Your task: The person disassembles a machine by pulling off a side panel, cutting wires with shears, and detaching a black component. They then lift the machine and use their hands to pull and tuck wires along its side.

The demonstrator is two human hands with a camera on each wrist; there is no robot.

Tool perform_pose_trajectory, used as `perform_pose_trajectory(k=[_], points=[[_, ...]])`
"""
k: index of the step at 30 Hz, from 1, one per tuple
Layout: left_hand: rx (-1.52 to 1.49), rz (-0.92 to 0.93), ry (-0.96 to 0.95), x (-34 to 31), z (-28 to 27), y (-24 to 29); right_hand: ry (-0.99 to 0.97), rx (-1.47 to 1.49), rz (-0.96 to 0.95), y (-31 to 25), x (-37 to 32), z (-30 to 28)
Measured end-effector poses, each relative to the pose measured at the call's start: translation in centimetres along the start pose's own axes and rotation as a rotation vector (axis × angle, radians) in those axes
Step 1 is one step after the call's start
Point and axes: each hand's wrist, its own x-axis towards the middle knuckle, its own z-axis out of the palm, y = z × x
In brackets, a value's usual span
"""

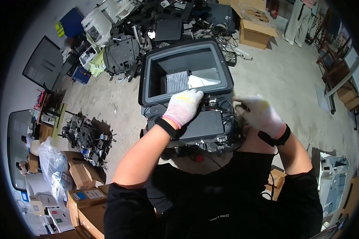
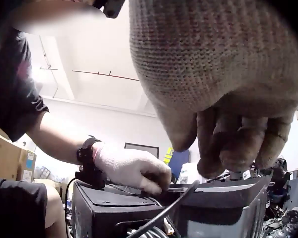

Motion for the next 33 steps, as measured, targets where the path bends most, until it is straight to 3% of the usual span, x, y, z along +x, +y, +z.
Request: perform_pose_trajectory(k=[2, 4, 6, 8, 10, 14, 18, 21, 25, 27, 28, 30, 31, 33], points=[[0.073, -0.01, -0.058, 0.6, 0.3, 0.1, 0.053, -0.01, -0.053, 0.1, 1.1, 0.8], [0.083, -0.012, -0.109, 1.6, -0.6, 0.7, 0.156, -0.111, -0.306, 1.1, 2.9, 2.1], [-0.142, -0.11, 0.078, 2.6, -2.4, 1.7, 0.136, -0.117, -0.309, 0.5, 4.3, 2.8], [-0.21, -0.153, 0.063, 3.0, -4.6, 2.1, 0.075, -0.183, -0.395, -0.2, 5.6, 3.3], [-0.31, -0.256, -0.111, 2.5, -6.1, 1.5, 0.045, -0.182, -0.421, 0.0, 6.1, 3.9], [-0.576, -0.459, -0.088, -0.5, -6.6, -0.4, -0.041, -0.232, -0.419, -2.8, 6.8, 2.9], [-0.849, -0.443, -0.135, -3.1, -5.9, -2.3, -0.056, -0.189, -0.479, -2.8, 8.1, 4.5], [-1.138, -0.584, -0.248, -3.2, -8.3, -1.5, -0.152, -0.086, -0.536, -4.1, 8.8, 5.8], [-1.345, -0.598, -0.189, -2.8, -9.5, -1.5, -0.218, -0.174, -0.615, -4.4, 10.2, 7.2], [-1.401, -0.524, -0.01, -3.2, -9.8, -1.3, -0.443, 0.081, -0.159, -6.8, 10.1, 6.1], [-1.406, -0.445, 0.065, -3.5, -9.3, -1.4, -0.446, 0.079, -0.16, -6.9, 10.2, 6.3], [-1.089, -0.342, -0.004, -4.2, -8.7, -1.2, -0.534, 0.237, -0.024, -6.5, 10.2, 7.0], [-1.058, -0.387, 0.001, -4.3, -8.0, -0.8, -0.528, 0.268, -0.127, -5.6, 10.1, 7.8], [-0.943, -0.405, 0.139, -4.4, -6.6, -0.3, -0.595, 0.221, -0.119, -6.4, 9.8, 7.1]])
